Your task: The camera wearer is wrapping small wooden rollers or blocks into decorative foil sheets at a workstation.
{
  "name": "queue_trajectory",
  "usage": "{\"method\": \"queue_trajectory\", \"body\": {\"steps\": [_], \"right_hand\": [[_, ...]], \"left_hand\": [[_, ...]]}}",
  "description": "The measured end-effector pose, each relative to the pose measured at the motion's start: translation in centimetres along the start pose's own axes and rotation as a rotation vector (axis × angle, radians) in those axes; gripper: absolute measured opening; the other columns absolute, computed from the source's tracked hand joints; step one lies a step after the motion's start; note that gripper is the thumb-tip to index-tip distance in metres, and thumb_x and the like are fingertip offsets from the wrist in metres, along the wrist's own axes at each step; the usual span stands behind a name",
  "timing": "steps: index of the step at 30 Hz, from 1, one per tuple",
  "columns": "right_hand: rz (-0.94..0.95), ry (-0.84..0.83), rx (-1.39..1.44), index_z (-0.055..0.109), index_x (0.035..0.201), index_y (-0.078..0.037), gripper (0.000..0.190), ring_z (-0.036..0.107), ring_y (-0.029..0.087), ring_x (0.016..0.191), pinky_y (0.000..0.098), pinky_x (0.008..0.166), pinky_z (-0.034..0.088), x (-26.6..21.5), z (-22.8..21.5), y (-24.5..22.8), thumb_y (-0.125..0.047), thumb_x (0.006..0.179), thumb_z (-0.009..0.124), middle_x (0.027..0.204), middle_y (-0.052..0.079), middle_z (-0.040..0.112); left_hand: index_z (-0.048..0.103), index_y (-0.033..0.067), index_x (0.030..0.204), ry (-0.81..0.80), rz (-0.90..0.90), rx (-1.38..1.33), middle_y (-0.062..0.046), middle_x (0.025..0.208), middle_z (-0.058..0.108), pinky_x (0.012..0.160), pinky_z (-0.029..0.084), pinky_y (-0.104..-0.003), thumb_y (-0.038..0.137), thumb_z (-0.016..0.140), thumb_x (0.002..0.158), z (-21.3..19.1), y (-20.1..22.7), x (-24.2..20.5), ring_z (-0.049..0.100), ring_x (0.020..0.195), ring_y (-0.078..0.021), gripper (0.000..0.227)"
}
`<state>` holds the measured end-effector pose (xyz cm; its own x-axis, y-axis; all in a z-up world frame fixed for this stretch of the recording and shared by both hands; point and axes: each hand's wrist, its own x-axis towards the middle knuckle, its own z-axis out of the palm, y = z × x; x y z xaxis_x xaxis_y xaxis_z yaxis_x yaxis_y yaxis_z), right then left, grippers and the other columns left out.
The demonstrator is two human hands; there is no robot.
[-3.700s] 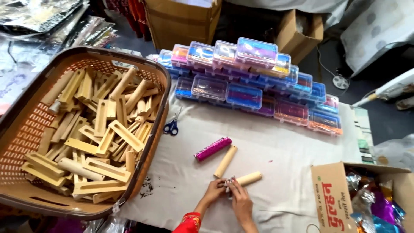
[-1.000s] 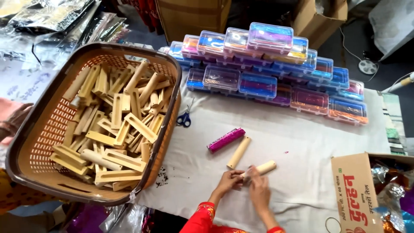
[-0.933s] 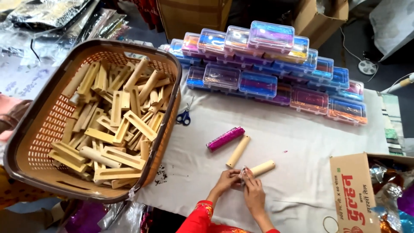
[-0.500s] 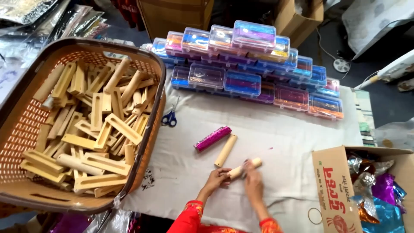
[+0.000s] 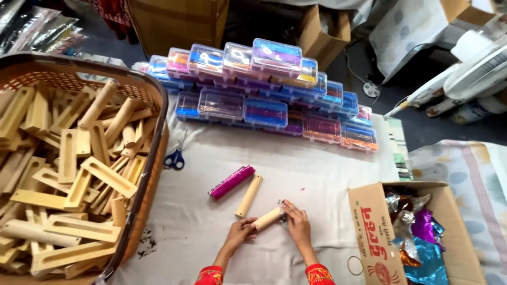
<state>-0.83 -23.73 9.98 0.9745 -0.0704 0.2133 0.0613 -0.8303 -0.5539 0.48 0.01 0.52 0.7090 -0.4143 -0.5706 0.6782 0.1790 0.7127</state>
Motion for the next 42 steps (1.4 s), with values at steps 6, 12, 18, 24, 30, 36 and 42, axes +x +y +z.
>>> {"method": "queue_trajectory", "body": {"steps": [6, 12, 18, 24, 30, 36, 42], "right_hand": [[0.084, -0.020, 0.022, 0.072, 0.120, -0.020, 0.045, 0.063, 0.025, 0.097, 0.0334, 0.090, 0.054, -4.4, 4.2, -5.2, 0.004, 0.082, 0.062, 0.146, -0.008, 0.063], [-0.092, -0.150, -0.059, 0.068, 0.134, -0.022, 0.068, 0.061, 0.026, 0.099, 0.0337, 0.090, 0.057, -3.2, 1.5, -4.4, 0.010, 0.075, 0.057, 0.148, -0.008, 0.059], [0.106, 0.043, -0.134, 0.071, 0.129, -0.023, 0.059, 0.059, 0.027, 0.106, 0.0359, 0.093, 0.055, -0.3, 0.6, -0.8, 0.009, 0.081, 0.058, 0.146, -0.006, 0.060], [0.066, 0.013, -0.097, 0.068, 0.134, -0.021, 0.069, 0.060, 0.028, 0.107, 0.0347, 0.095, 0.053, -4.7, 4.0, -5.5, 0.014, 0.075, 0.055, 0.151, -0.003, 0.056], [-0.110, -0.136, -0.084, 0.063, 0.141, -0.019, 0.067, 0.060, 0.030, 0.105, 0.0392, 0.092, 0.053, -5.2, 3.7, -4.7, 0.008, 0.080, 0.056, 0.150, -0.003, 0.056], [0.001, -0.105, -0.086, 0.070, 0.133, -0.023, 0.056, 0.060, 0.029, 0.105, 0.0374, 0.094, 0.053, 0.2, 0.5, -2.2, 0.005, 0.087, 0.056, 0.141, -0.007, 0.063], [0.028, -0.105, -0.004, 0.068, 0.130, -0.019, 0.059, 0.059, 0.030, 0.109, 0.0388, 0.096, 0.053, -2.9, 3.9, -4.8, 0.010, 0.080, 0.054, 0.148, -0.003, 0.059]], "left_hand": [[0.067, 0.0046, 0.132, 0.003, -0.015, -0.022, -0.005, 0.109, 0.076, 0.077, 0.063, -0.026, 0.021, 0.066, 0.097, -0.1, 0.9, -0.7, 0.072, 0.092, -0.0112, 0.039], [0.067, 0.0043, 0.132, 0.007, -0.005, -0.001, -0.006, 0.105, 0.074, 0.077, 0.063, -0.026, 0.021, 0.068, 0.098, 0.2, 0.3, -0.8, 0.071, 0.090, -0.0106, 0.038], [0.068, 0.0056, 0.132, 0.057, -0.006, 0.012, -0.005, 0.109, 0.076, 0.075, 0.063, -0.025, 0.021, 0.066, 0.097, 0.8, 0.7, -1.3, 0.072, 0.092, -0.0106, 0.038], [0.066, 0.0068, 0.133, 0.076, 0.011, 0.022, -0.004, 0.110, 0.076, 0.073, 0.063, -0.027, 0.022, 0.065, 0.099, 1.0, 0.9, -2.2, 0.073, 0.093, -0.0109, 0.037], [0.063, 0.0068, 0.134, 0.042, 0.072, -0.037, -0.008, 0.108, 0.075, 0.069, 0.062, -0.029, 0.020, 0.064, 0.098, 0.1, -2.0, -0.2, 0.072, 0.089, -0.0153, 0.039], [0.065, 0.0044, 0.135, 0.050, 0.019, -0.016, -0.007, 0.112, 0.077, 0.075, 0.063, -0.027, 0.022, 0.066, 0.098, 0.4, -0.1, -0.6, 0.074, 0.093, -0.0110, 0.041], [0.067, 0.0030, 0.134, 0.033, -0.022, -0.030, -0.010, 0.105, 0.075, 0.070, 0.061, -0.027, 0.023, 0.067, 0.098, 0.4, 0.0, -1.3, 0.071, 0.082, -0.0132, 0.041]]}}
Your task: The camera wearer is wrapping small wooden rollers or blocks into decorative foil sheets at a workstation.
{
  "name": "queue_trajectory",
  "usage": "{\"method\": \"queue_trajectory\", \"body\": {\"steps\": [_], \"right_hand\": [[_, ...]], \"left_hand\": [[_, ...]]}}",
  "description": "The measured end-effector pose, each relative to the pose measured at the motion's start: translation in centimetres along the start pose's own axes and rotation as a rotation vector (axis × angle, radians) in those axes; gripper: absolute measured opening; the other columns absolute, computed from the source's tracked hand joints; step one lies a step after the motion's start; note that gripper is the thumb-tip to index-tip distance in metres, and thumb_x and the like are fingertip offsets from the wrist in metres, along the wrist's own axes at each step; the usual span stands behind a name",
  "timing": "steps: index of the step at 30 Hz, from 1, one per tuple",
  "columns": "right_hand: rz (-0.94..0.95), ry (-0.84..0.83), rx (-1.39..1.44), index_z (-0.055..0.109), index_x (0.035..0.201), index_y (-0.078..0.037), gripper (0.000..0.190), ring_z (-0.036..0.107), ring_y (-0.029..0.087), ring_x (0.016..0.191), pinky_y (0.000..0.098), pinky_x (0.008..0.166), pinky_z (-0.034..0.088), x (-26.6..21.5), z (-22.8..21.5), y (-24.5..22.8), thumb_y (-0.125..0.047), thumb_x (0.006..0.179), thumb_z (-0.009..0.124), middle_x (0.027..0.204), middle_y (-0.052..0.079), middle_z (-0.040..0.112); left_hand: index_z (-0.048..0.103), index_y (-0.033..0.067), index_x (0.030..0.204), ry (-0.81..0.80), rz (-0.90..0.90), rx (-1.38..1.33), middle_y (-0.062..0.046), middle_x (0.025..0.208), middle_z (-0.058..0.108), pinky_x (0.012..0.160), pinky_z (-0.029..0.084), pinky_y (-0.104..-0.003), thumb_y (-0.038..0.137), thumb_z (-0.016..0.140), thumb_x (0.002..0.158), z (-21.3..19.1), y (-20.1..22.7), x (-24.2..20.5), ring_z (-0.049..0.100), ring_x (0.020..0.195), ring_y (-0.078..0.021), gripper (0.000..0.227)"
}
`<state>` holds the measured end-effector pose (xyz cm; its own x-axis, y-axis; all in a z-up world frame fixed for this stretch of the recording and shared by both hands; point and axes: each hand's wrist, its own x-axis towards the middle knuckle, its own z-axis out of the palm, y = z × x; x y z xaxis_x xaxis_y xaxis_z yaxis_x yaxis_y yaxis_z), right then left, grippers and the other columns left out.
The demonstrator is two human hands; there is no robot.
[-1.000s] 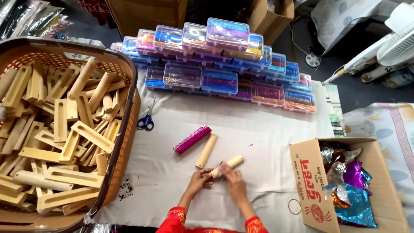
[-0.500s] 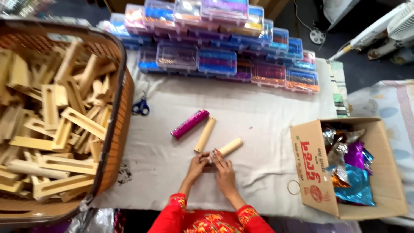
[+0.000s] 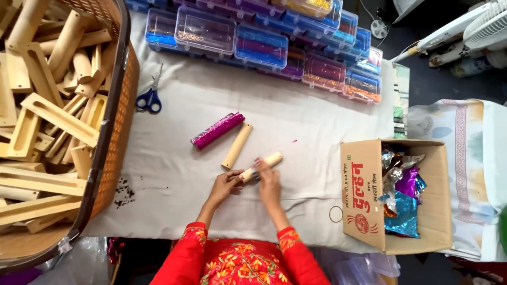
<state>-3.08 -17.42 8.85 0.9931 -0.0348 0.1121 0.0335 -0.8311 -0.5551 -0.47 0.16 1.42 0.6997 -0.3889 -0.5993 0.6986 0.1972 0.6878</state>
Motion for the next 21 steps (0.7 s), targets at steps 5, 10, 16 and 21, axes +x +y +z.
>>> {"method": "queue_trajectory", "body": {"steps": [5, 10, 16, 21], "right_hand": [[-0.074, -0.128, 0.033, 0.069, 0.132, -0.018, 0.061, 0.061, 0.029, 0.108, 0.0372, 0.094, 0.054, 0.0, -2.3, 0.3, 0.010, 0.080, 0.054, 0.147, -0.002, 0.061], [-0.006, 0.069, -0.060, 0.069, 0.132, -0.020, 0.055, 0.063, 0.026, 0.115, 0.0380, 0.100, 0.052, 3.7, -4.4, 6.3, 0.009, 0.087, 0.054, 0.143, -0.002, 0.064], [0.111, 0.301, -0.160, 0.068, 0.132, -0.016, 0.049, 0.058, 0.031, 0.126, 0.0400, 0.102, 0.049, 0.8, -5.2, 7.5, 0.001, 0.087, 0.061, 0.147, 0.007, 0.057], [0.145, 0.262, -0.447, 0.065, 0.135, -0.017, 0.047, 0.049, 0.034, 0.123, 0.0521, 0.103, 0.037, -6.5, -4.3, 5.5, -0.027, 0.089, 0.072, 0.140, 0.006, 0.057]], "left_hand": [[0.065, 0.0002, 0.133, -0.086, 0.070, -0.014, -0.008, 0.106, 0.076, 0.070, 0.061, -0.025, 0.015, 0.070, 0.095, -0.6, -1.4, 0.9, 0.073, 0.083, -0.0120, 0.042], [0.066, -0.0009, 0.133, -0.042, 0.061, 0.160, -0.008, 0.101, 0.077, 0.067, 0.059, -0.026, 0.012, 0.071, 0.093, 0.8, 0.8, -1.1, 0.072, 0.080, -0.0137, 0.042], [0.060, 0.0051, 0.136, 0.200, 0.577, 0.742, -0.009, 0.099, 0.074, 0.077, 0.056, -0.035, 0.010, 0.073, 0.089, 6.6, 9.9, -7.6, 0.072, 0.089, -0.0235, 0.050], [0.068, 0.0162, 0.118, 0.301, 0.951, 1.190, -0.002, 0.120, 0.072, 0.095, 0.053, -0.040, 0.000, 0.072, 0.084, 3.1, 4.0, -4.3, 0.066, 0.116, -0.0247, 0.039]]}}
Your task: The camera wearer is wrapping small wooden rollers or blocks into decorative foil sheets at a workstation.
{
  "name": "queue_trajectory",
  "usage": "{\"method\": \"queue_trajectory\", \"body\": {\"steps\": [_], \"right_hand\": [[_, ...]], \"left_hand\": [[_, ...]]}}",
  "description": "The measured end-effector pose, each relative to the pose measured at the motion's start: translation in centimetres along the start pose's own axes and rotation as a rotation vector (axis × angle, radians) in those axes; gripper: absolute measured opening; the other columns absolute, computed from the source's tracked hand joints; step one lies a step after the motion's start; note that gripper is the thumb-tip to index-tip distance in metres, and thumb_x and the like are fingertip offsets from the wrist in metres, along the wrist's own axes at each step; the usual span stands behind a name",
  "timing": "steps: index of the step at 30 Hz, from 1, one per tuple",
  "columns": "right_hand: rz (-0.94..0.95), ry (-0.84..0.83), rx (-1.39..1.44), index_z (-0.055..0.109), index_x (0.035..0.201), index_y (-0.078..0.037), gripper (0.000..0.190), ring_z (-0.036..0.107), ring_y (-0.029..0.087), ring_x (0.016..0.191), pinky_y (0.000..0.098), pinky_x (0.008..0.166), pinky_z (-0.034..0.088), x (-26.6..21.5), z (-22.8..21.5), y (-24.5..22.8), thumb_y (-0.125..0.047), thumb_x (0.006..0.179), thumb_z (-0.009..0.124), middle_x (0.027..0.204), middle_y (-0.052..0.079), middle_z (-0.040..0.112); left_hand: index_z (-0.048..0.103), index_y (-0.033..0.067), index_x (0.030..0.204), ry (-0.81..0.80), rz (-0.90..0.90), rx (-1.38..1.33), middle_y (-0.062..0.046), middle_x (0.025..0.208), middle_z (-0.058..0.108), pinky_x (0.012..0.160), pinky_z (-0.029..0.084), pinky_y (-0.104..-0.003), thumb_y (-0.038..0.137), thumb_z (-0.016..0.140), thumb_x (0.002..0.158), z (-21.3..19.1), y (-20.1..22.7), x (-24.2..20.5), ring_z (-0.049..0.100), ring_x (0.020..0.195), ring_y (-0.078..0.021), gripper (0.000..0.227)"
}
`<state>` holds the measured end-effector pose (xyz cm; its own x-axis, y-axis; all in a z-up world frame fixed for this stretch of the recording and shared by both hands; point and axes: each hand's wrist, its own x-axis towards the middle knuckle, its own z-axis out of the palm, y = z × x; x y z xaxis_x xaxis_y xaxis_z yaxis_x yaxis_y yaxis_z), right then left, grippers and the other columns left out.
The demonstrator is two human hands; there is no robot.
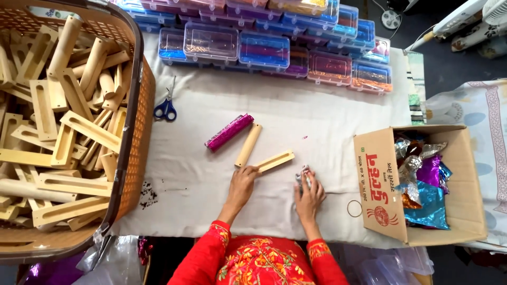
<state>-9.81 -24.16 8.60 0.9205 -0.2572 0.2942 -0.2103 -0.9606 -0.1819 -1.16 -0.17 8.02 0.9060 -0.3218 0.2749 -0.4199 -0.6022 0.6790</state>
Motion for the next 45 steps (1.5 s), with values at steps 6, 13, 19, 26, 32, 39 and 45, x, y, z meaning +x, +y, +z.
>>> {"method": "queue_trajectory", "body": {"steps": [6, 13, 19, 26, 32, 39, 45], "right_hand": [[-0.024, -0.129, 0.072, 0.065, 0.138, -0.024, 0.047, 0.049, 0.030, 0.121, 0.0461, 0.106, 0.041, -0.5, -1.1, 1.7, -0.019, 0.092, 0.067, 0.141, 0.001, 0.060], [0.043, -0.028, 0.295, 0.062, 0.146, -0.010, 0.044, 0.056, 0.033, 0.120, 0.0454, 0.104, 0.045, 1.6, -0.6, -1.1, -0.014, 0.102, 0.059, 0.135, 0.009, 0.063], [-0.112, -0.001, 0.459, 0.068, 0.128, -0.008, 0.031, 0.063, 0.031, 0.123, 0.0416, 0.104, 0.049, 2.1, -2.4, -9.4, -0.009, 0.098, 0.062, 0.139, 0.008, 0.065], [-0.234, -0.072, 0.220, 0.074, 0.122, -0.010, 0.035, 0.065, 0.026, 0.114, 0.0363, 0.093, 0.058, 5.3, 0.5, -5.1, -0.001, 0.090, 0.065, 0.136, 0.001, 0.066], [-0.116, -0.036, 0.250, 0.073, 0.114, -0.010, 0.023, 0.065, 0.029, 0.108, 0.0392, 0.086, 0.058, 3.5, 0.9, -6.8, -0.007, 0.092, 0.066, 0.134, 0.005, 0.066], [-0.300, -0.151, 0.290, 0.076, 0.117, -0.010, 0.035, 0.065, 0.028, 0.100, 0.0396, 0.081, 0.058, 2.2, -0.4, -6.2, -0.002, 0.084, 0.066, 0.120, 0.005, 0.071], [-0.072, -0.140, 0.183, 0.077, 0.104, -0.013, 0.028, 0.064, 0.028, 0.101, 0.0409, 0.081, 0.057, 6.0, -0.9, -3.5, -0.004, 0.079, 0.068, 0.112, 0.001, 0.073]], "left_hand": [[0.063, 0.0076, 0.127, 0.020, -0.253, -0.148, -0.010, 0.129, 0.062, 0.091, 0.053, -0.043, 0.008, 0.077, 0.078, -2.5, 3.3, 0.4, 0.063, 0.109, -0.0305, 0.051], [0.066, 0.0111, 0.123, -0.128, -0.400, 0.009, -0.008, 0.117, 0.066, 0.086, 0.055, -0.041, 0.015, 0.079, 0.085, -1.5, 3.0, 0.7, 0.066, 0.106, -0.0289, 0.040], [0.072, 0.0044, 0.117, -0.068, -0.826, -0.802, -0.006, 0.102, 0.079, 0.073, 0.057, -0.027, 0.014, 0.072, 0.093, 6.8, -3.0, -3.0, 0.074, 0.086, -0.0125, 0.026], [0.069, 0.0038, 0.130, -0.151, -0.896, -1.109, -0.004, 0.105, 0.076, 0.073, 0.060, -0.025, 0.015, 0.069, 0.095, 4.1, -2.2, -1.9, 0.071, 0.088, -0.0085, 0.037], [0.066, 0.0067, 0.136, -0.234, -0.902, -1.192, -0.002, 0.111, 0.073, 0.080, 0.061, -0.025, 0.017, 0.064, 0.100, 3.4, -2.8, -1.9, 0.069, 0.096, -0.0073, 0.038], [0.067, 0.0049, 0.136, -0.280, -0.884, -1.175, -0.004, 0.113, 0.073, 0.080, 0.061, -0.025, 0.017, 0.064, 0.100, 3.6, -3.0, -2.1, 0.068, 0.097, -0.0091, 0.037], [0.067, 0.0040, 0.135, -0.283, -0.865, -1.148, -0.004, 0.117, 0.074, 0.081, 0.061, -0.024, 0.017, 0.065, 0.099, 2.8, -2.3, -1.5, 0.069, 0.101, -0.0084, 0.038]]}}
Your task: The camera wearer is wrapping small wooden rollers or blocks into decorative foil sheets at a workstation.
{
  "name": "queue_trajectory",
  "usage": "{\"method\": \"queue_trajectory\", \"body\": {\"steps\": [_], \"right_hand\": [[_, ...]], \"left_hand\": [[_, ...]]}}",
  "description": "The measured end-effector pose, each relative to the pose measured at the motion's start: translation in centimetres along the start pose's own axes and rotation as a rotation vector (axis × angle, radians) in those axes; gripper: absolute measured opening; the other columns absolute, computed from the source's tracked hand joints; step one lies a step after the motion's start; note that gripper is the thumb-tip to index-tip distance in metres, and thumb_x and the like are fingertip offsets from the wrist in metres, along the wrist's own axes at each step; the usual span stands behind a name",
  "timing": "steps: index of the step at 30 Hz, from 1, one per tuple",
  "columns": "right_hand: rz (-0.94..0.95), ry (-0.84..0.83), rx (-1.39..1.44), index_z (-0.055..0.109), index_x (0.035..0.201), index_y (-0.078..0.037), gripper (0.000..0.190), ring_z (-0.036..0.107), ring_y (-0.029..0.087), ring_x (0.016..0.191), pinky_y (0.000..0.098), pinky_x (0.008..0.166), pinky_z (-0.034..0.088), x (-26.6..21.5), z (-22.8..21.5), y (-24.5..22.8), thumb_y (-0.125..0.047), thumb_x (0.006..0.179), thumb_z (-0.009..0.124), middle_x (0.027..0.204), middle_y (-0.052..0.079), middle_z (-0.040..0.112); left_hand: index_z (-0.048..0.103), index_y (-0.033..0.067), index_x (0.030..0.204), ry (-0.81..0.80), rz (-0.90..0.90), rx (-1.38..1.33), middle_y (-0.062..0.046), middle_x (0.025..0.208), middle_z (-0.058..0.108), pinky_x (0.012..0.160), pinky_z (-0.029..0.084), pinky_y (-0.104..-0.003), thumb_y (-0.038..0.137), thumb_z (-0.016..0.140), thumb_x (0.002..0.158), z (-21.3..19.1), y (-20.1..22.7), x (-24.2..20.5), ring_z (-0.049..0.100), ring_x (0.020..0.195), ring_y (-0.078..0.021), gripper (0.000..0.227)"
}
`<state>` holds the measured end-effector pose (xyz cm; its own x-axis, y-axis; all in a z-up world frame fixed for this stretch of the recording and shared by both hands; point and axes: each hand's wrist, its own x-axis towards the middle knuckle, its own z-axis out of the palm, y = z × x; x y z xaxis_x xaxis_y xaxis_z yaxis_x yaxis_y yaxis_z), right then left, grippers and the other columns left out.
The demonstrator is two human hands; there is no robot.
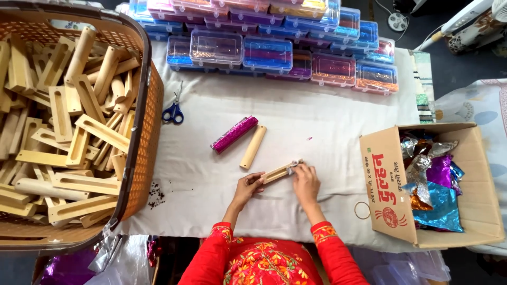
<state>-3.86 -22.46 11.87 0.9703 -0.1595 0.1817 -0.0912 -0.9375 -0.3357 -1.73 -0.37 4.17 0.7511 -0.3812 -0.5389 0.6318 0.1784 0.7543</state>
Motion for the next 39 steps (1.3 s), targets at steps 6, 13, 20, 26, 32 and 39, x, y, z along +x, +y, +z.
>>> {"method": "queue_trajectory", "body": {"steps": [6, 13, 20, 26, 32, 39], "right_hand": [[-0.086, -0.063, 0.071, 0.074, 0.108, -0.009, 0.029, 0.065, 0.028, 0.104, 0.0411, 0.081, 0.057, -1.6, 1.6, -7.0, -0.015, 0.080, 0.072, 0.107, 0.006, 0.070], [0.008, 0.064, 0.154, 0.076, 0.104, -0.016, 0.021, 0.065, 0.028, 0.102, 0.0416, 0.086, 0.056, -0.1, 1.0, -0.8, -0.016, 0.083, 0.072, 0.112, 0.001, 0.072], [-0.043, 0.056, 0.108, 0.075, 0.102, -0.013, 0.021, 0.065, 0.029, 0.105, 0.0423, 0.089, 0.056, -2.1, 3.2, -4.0, -0.015, 0.081, 0.073, 0.113, 0.003, 0.071], [-0.141, -0.067, 0.171, 0.077, 0.107, -0.015, 0.025, 0.066, 0.026, 0.105, 0.0393, 0.084, 0.057, -1.1, 1.3, -2.0, -0.016, 0.083, 0.072, 0.115, 0.001, 0.072], [-0.029, 0.039, 0.113, 0.078, 0.110, -0.016, 0.024, 0.066, 0.025, 0.103, 0.0378, 0.087, 0.057, 0.0, -0.3, -2.3, -0.013, 0.088, 0.070, 0.121, -0.003, 0.072], [-0.345, -0.095, 0.007, 0.070, 0.130, -0.016, 0.051, 0.064, 0.026, 0.105, 0.0356, 0.092, 0.056, -3.7, 2.8, -3.8, 0.003, 0.083, 0.060, 0.146, -0.004, 0.059]], "left_hand": [[0.066, 0.0037, 0.135, -0.003, 0.003, -0.054, -0.006, 0.115, 0.074, 0.079, 0.061, -0.026, 0.016, 0.065, 0.099, -0.8, -0.5, 0.8, 0.071, 0.096, -0.0114, 0.038], [0.067, 0.0028, 0.135, 0.003, 0.026, -0.046, -0.004, 0.114, 0.074, 0.078, 0.060, -0.023, 0.015, 0.066, 0.100, -0.4, -1.7, 1.2, 0.069, 0.094, -0.0088, 0.037], [0.067, 0.0018, 0.131, 0.018, 0.043, -0.092, -0.005, 0.112, 0.074, 0.078, 0.061, -0.024, 0.014, 0.067, 0.099, -0.4, -1.3, 1.0, 0.070, 0.093, -0.0094, 0.035], [0.069, 0.0030, 0.130, 0.032, 0.018, -0.095, -0.003, 0.109, 0.075, 0.079, 0.060, -0.023, 0.015, 0.067, 0.099, -0.2, -0.9, 0.6, 0.070, 0.092, -0.0089, 0.034], [0.070, 0.0035, 0.130, 0.065, 0.006, -0.092, -0.003, 0.104, 0.074, 0.076, 0.060, -0.023, 0.015, 0.068, 0.099, 0.2, -1.4, 1.0, 0.068, 0.086, -0.0080, 0.034], [0.069, 0.0020, 0.129, 0.105, 0.042, -0.081, -0.004, 0.105, 0.076, 0.073, 0.059, -0.025, 0.013, 0.066, 0.097, 0.2, -2.6, 1.8, 0.072, 0.086, -0.0097, 0.034]]}}
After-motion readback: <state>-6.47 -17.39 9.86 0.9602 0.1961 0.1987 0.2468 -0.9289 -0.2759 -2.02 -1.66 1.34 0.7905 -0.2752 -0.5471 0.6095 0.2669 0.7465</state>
